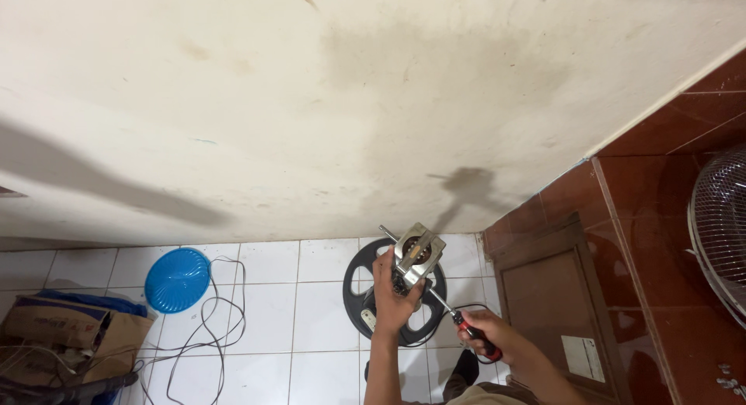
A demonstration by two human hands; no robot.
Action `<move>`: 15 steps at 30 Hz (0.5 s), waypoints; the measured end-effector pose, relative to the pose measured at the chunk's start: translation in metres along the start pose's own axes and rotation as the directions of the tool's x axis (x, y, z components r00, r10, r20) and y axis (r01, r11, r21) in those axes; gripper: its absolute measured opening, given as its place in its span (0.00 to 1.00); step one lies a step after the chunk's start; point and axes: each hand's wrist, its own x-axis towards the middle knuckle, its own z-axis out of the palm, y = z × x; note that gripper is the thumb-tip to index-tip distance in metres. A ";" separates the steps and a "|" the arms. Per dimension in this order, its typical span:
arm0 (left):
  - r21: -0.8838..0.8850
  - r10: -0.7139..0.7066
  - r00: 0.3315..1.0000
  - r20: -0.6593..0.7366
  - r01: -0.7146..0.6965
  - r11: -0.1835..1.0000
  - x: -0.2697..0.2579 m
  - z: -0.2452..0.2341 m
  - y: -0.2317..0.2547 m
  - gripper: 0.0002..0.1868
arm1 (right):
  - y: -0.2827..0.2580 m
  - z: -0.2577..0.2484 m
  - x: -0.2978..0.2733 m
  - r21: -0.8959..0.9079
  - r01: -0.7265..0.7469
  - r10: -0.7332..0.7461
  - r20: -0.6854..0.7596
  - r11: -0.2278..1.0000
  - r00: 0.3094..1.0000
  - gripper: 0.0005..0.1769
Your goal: The person uses a screwdriver to tighten screws on the exposed motor assembly of a disassembled electric fan. The motor is held in the left hand while the right hand turns the screwdriver. The fan base and a wall-mounted fan are visible in the background.
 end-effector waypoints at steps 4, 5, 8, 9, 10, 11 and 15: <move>-0.042 -0.072 0.995 0.065 0.075 0.996 0.002 -0.002 0.003 0.49 | 0.009 -0.008 0.011 0.539 -0.379 0.137 0.435 0.752 0.890 0.24; -0.056 -0.067 0.996 0.059 0.071 0.996 0.001 -0.001 0.004 0.49 | 0.009 -0.007 0.012 0.536 -0.385 0.118 0.466 0.751 0.877 0.24; -0.028 -0.014 1.000 0.019 0.014 1.000 0.001 -0.002 0.002 0.50 | 0.006 -0.003 0.011 0.516 -0.296 0.113 0.357 0.804 0.927 0.22; -0.009 0.010 1.000 0.003 -0.010 1.000 0.000 -0.001 0.001 0.51 | 0.003 -0.001 0.008 0.501 -0.248 0.115 0.281 0.829 0.953 0.21; -0.001 0.001 1.000 0.006 -0.001 1.000 0.000 -0.001 0.000 0.51 | 0.000 0.001 0.006 0.440 -0.191 0.099 0.224 0.878 0.970 0.17; 0.008 -0.009 1.000 0.010 0.009 1.000 0.000 -0.001 -0.001 0.51 | -0.003 0.004 0.002 0.372 -0.135 0.076 0.168 0.918 0.983 0.13; -0.065 -0.073 0.997 0.040 0.075 0.995 0.001 -0.002 -0.001 0.50 | -0.016 0.025 -0.005 -0.207 0.099 -0.121 -0.099 0.973 0.988 0.08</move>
